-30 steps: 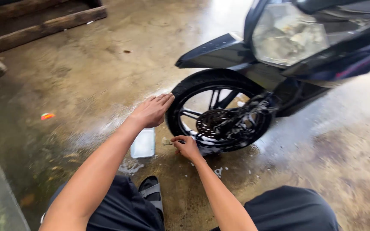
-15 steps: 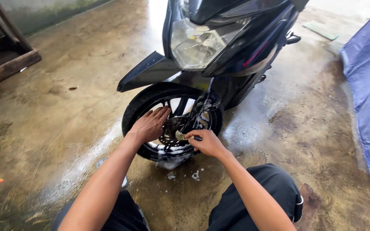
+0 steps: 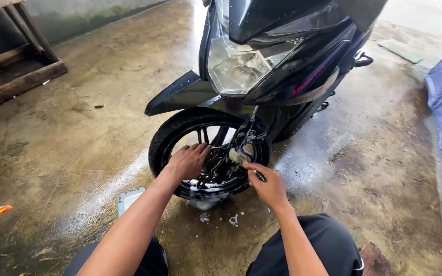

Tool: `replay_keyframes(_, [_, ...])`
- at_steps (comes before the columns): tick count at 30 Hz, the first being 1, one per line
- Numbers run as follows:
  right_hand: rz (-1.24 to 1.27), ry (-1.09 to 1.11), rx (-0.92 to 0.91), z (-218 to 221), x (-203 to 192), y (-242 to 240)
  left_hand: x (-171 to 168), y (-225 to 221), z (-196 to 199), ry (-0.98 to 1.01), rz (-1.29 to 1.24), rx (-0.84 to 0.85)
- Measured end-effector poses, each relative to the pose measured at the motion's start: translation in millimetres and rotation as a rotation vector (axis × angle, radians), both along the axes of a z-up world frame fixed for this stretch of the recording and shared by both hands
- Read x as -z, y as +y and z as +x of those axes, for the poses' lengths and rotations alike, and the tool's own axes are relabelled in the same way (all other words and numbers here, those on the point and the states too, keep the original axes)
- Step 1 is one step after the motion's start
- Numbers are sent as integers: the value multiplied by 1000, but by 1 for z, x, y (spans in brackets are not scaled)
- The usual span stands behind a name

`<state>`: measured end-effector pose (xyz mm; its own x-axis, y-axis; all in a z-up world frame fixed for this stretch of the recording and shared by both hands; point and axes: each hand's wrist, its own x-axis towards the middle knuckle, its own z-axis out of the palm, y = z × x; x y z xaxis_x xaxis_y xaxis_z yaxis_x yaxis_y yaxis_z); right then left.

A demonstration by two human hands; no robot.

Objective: The person scrubs the front wheel of a motorcycle with a brush and soapy water. They repeatedly dip the brush into a small container of soap to clean the tire and rim.

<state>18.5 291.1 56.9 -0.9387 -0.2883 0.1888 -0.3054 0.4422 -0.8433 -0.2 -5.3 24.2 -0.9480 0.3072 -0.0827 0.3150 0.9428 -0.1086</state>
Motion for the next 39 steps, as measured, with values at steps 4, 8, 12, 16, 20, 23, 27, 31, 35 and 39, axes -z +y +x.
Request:
replay_keyframes(4, [16,66,64,13,-3,-8,-7,-3,19,0,-54,5])
replay_keyframes(8, [0,218,106,13,25,-10,7,-4,18,10,-52,19])
replay_keyframes(12, [-95,4,230,10,56,-6,21,5,13,55,-52,77])
replay_keyframes(16, [-370,-88,172,3,81,-10,51,11,0,65,-90,134])
replay_keyframes(20, [-310,-82,117,-2,79,-13,35,14,5,37,-112,169])
replay_keyframes(23, [-475,-142,194,-5,71,-9,30,15,5,31,-87,160])
replay_keyframes(27, [-642,-335,250,2,60,-16,51,12,1,51,-119,159])
replay_keyframes(31, [-688,-359,238,9,56,-20,63,14,6,75,-124,179])
replay_keyframes(35, [-629,-256,311,4,68,-13,51,14,9,121,-135,191])
replay_keyframes(39, [-681,-325,261,12,65,-16,52,10,12,116,-113,172])
